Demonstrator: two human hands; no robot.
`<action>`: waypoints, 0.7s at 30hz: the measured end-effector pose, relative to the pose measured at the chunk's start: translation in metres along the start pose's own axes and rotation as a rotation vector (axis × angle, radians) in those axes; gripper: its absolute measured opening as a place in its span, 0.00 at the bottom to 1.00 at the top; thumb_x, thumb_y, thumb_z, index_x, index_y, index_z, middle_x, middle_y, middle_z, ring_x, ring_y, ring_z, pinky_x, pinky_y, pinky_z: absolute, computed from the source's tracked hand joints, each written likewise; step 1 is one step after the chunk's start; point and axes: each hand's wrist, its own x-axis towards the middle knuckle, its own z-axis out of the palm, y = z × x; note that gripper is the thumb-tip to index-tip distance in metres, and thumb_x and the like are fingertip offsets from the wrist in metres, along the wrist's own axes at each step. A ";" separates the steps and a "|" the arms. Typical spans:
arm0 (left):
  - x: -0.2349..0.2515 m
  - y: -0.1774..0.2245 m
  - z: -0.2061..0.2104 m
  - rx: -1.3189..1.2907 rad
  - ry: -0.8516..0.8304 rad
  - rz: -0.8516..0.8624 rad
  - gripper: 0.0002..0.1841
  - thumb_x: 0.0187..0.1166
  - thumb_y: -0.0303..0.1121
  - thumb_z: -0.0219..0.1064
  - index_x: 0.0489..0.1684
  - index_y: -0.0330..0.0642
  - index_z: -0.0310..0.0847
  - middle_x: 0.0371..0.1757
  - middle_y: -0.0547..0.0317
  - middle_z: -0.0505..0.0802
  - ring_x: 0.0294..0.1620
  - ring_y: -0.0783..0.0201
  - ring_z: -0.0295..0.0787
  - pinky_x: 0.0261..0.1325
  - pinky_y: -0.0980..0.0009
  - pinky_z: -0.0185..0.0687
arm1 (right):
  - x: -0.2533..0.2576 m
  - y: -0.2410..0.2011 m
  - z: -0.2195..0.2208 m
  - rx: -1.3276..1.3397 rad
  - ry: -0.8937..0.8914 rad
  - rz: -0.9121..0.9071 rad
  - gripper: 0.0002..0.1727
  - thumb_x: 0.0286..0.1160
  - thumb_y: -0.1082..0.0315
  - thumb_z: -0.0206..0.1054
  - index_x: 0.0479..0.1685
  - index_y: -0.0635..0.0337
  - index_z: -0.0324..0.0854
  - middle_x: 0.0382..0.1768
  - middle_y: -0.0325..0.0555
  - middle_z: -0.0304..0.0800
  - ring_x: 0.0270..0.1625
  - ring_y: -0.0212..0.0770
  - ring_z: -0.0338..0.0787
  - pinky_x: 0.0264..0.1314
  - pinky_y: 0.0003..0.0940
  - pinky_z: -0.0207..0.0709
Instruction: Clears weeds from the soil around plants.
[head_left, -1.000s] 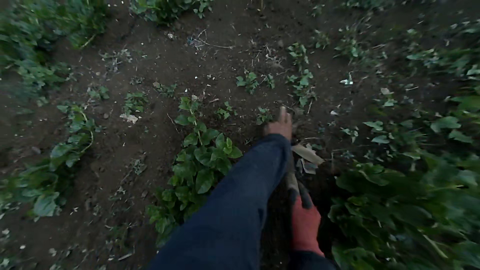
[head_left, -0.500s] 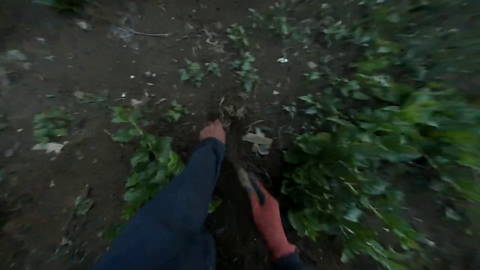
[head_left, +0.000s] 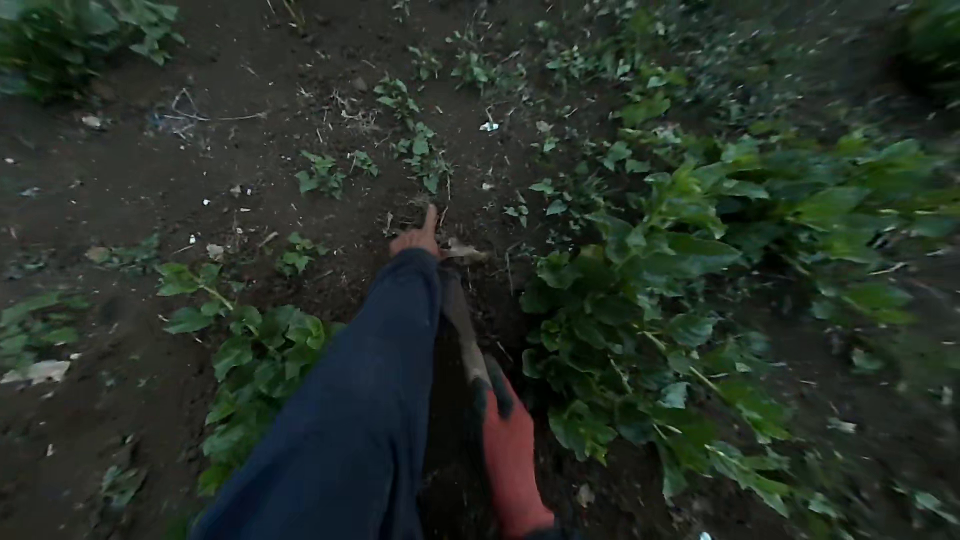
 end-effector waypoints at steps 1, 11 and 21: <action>0.011 0.000 -0.002 0.013 -0.026 -0.029 0.43 0.83 0.42 0.65 0.98 0.64 0.41 0.66 0.35 0.91 0.66 0.33 0.88 0.65 0.31 0.78 | -0.011 0.008 -0.007 0.018 0.000 -0.013 0.24 0.87 0.65 0.60 0.81 0.58 0.75 0.65 0.57 0.90 0.61 0.49 0.92 0.66 0.51 0.83; -0.020 -0.027 -0.020 -0.108 -0.025 -0.023 0.19 0.87 0.36 0.59 0.68 0.32 0.81 0.65 0.29 0.88 0.69 0.32 0.85 0.68 0.30 0.77 | 0.049 -0.016 0.001 -0.152 -0.118 -0.113 0.27 0.87 0.61 0.60 0.85 0.53 0.72 0.63 0.56 0.91 0.65 0.51 0.91 0.72 0.54 0.80; -0.176 -0.035 -0.017 -0.053 -0.236 0.104 0.21 0.89 0.37 0.56 0.78 0.46 0.75 0.57 0.40 0.94 0.60 0.38 0.92 0.61 0.37 0.83 | 0.038 -0.005 0.009 0.044 -0.106 -0.036 0.24 0.89 0.60 0.58 0.81 0.54 0.76 0.61 0.53 0.92 0.57 0.45 0.93 0.63 0.49 0.84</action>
